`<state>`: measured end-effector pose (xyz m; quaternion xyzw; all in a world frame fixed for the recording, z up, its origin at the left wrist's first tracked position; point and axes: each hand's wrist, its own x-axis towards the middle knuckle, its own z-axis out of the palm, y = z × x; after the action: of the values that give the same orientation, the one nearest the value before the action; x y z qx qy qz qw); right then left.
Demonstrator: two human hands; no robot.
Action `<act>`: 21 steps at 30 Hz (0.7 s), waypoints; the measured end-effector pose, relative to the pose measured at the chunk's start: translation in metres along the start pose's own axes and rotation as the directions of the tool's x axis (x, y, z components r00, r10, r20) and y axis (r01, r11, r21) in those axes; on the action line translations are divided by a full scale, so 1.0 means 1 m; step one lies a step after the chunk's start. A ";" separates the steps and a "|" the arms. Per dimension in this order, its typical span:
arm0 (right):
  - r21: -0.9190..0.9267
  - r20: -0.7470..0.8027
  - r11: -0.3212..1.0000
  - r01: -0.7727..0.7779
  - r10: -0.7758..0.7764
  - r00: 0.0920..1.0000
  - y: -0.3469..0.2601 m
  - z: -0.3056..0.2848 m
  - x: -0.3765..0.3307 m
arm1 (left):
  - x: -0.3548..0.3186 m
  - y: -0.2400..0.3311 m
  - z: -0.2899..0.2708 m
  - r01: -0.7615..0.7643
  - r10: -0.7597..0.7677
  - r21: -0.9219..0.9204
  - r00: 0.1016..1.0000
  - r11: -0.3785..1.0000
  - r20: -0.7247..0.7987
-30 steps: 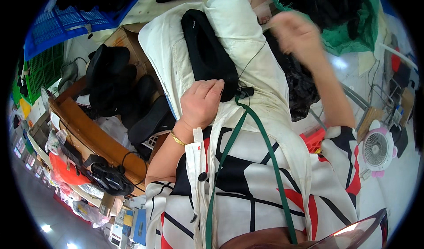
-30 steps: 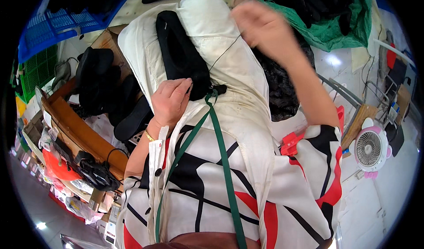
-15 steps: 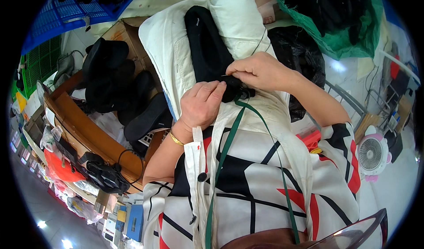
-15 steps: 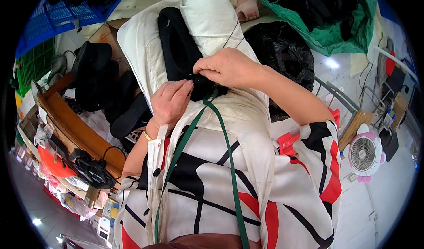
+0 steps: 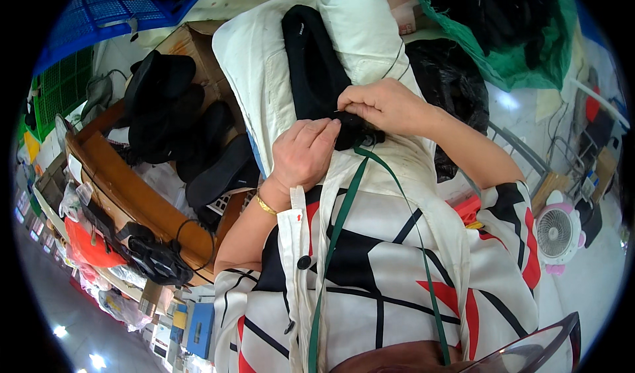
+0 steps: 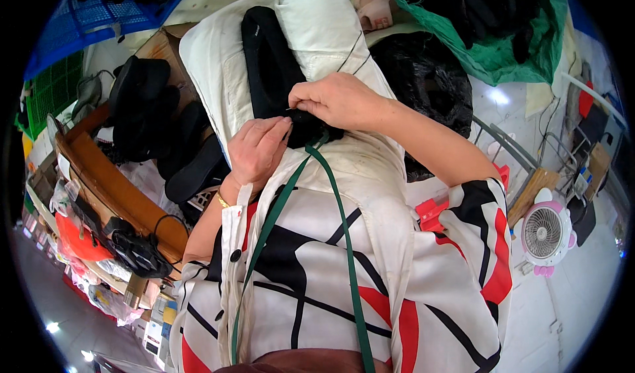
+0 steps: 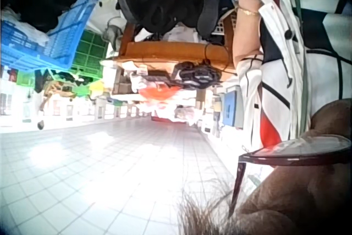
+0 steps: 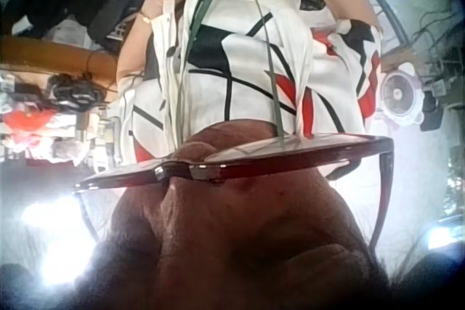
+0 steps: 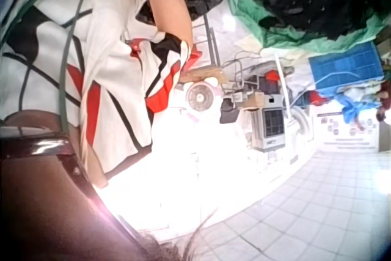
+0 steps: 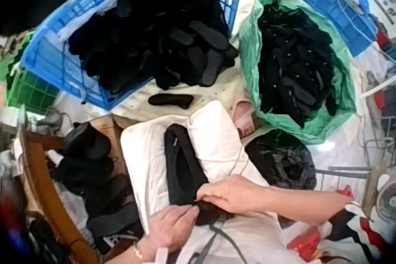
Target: The person is sitting on the floor in a workshop environment, sewing black shoe parts by hand. They use a needle and thread to stitch the edges of the shoe components, pulling the thread tight after each stitch. The person handles multiple shoe parts, picking them up from a pile and placing them back down after sewing.
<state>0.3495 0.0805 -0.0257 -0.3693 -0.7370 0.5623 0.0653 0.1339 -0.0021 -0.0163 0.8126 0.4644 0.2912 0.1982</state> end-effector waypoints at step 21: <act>-0.251 0.150 0.961 0.119 -0.083 0.985 -0.038 -0.011 0.036 | -0.009 0.004 -0.002 -0.039 0.047 0.195 0.998 0.980 -0.040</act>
<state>0.3120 0.1079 0.0002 -0.2968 -0.8247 0.4815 -0.0060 0.1320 -0.0117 -0.0145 0.8312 0.4771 0.2666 0.1016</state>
